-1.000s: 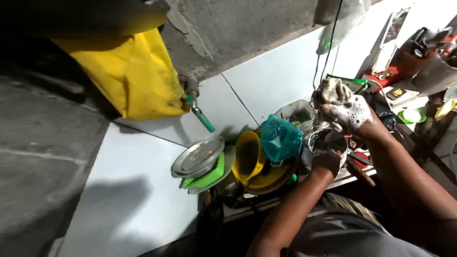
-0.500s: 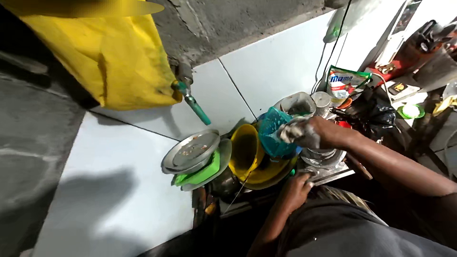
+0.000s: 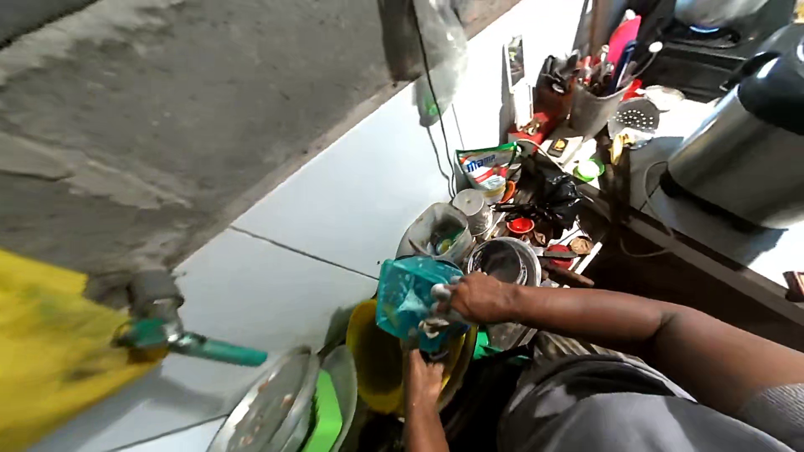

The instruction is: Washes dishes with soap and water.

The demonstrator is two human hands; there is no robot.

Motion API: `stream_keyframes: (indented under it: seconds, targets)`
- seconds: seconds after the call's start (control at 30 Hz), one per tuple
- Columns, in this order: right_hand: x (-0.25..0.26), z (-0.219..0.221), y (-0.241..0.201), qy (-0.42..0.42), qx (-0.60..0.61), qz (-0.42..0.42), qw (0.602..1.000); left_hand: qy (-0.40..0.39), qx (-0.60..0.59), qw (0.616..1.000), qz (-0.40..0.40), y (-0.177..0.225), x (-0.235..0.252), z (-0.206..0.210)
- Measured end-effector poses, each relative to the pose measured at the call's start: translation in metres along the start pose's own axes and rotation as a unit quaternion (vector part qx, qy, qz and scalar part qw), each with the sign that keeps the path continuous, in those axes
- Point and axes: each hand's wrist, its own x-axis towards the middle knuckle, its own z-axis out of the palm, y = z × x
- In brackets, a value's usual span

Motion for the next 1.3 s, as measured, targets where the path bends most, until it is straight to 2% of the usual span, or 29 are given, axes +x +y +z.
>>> stream_keyframes:
  seconds: [0.13,0.3,0.37,0.5,0.53,0.6,0.67,0.73,0.77,0.8,0.87,0.9,1.0,1.1,1.2,1.3]
  targets:
    - [-0.015,0.014,0.009,0.069,-0.004,-0.041,0.997,-0.011,0.002,1.0,0.009,0.01,0.005,0.004]
    - [-0.024,0.036,0.021,0.22,-0.028,-0.123,0.967,-0.039,0.001,0.994,0.106,0.009,0.007,0.007]
    - [-0.029,0.033,0.022,0.235,-0.026,-0.137,0.962,-0.038,-0.015,0.99,0.133,0.011,0.002,0.008]
    - [-0.051,0.002,0.009,0.259,-0.008,-0.173,0.95,-0.027,-0.064,0.985,0.158,0.029,-0.034,0.018]
    - [-0.061,-0.011,0.005,0.26,0.015,-0.185,0.948,-0.035,-0.049,0.983,0.175,0.033,-0.047,0.02]
    - [-0.085,-0.037,-0.001,0.253,0.097,-0.209,0.94,-0.045,0.052,0.969,0.238,0.036,-0.07,0.023]
    - [-0.109,-0.06,0.001,0.277,0.177,-0.236,0.914,-0.076,0.11,0.965,0.225,0.041,-0.068,0.041]
    - [-0.132,-0.072,0.016,0.329,0.254,-0.233,0.879,-0.115,0.052,0.974,0.186,0.044,-0.069,0.063]
    - [-0.144,-0.077,0.03,0.345,0.274,-0.205,0.874,-0.128,0.025,0.978,0.161,0.047,-0.073,0.072]
    - [-0.154,-0.081,0.048,0.342,0.276,-0.148,0.886,-0.132,-0.011,0.982,0.131,0.049,-0.076,0.079]
    - [-0.164,-0.089,0.088,0.299,0.235,0.012,0.925,-0.152,-0.065,0.981,0.101,0.049,-0.073,0.085]
    - [-0.161,-0.089,0.112,0.269,0.218,0.09,0.934,-0.157,-0.075,0.98,0.096,0.048,-0.071,0.085]
    - [-0.125,-0.061,0.193,0.195,0.184,0.276,0.923,-0.151,-0.076,0.981,0.093,0.048,-0.07,0.083]
    - [-0.086,-0.038,0.255,0.09,0.126,0.344,0.926,-0.145,-0.073,0.982,0.101,0.048,-0.074,0.078]
    - [-0.065,-0.05,0.258,-0.016,0.088,0.391,0.916,-0.142,-0.1,0.979,0.104,0.047,-0.082,0.069]
    - [-0.053,-0.057,0.257,-0.075,0.08,0.431,0.896,-0.134,-0.111,0.978,0.114,0.046,-0.088,0.068]
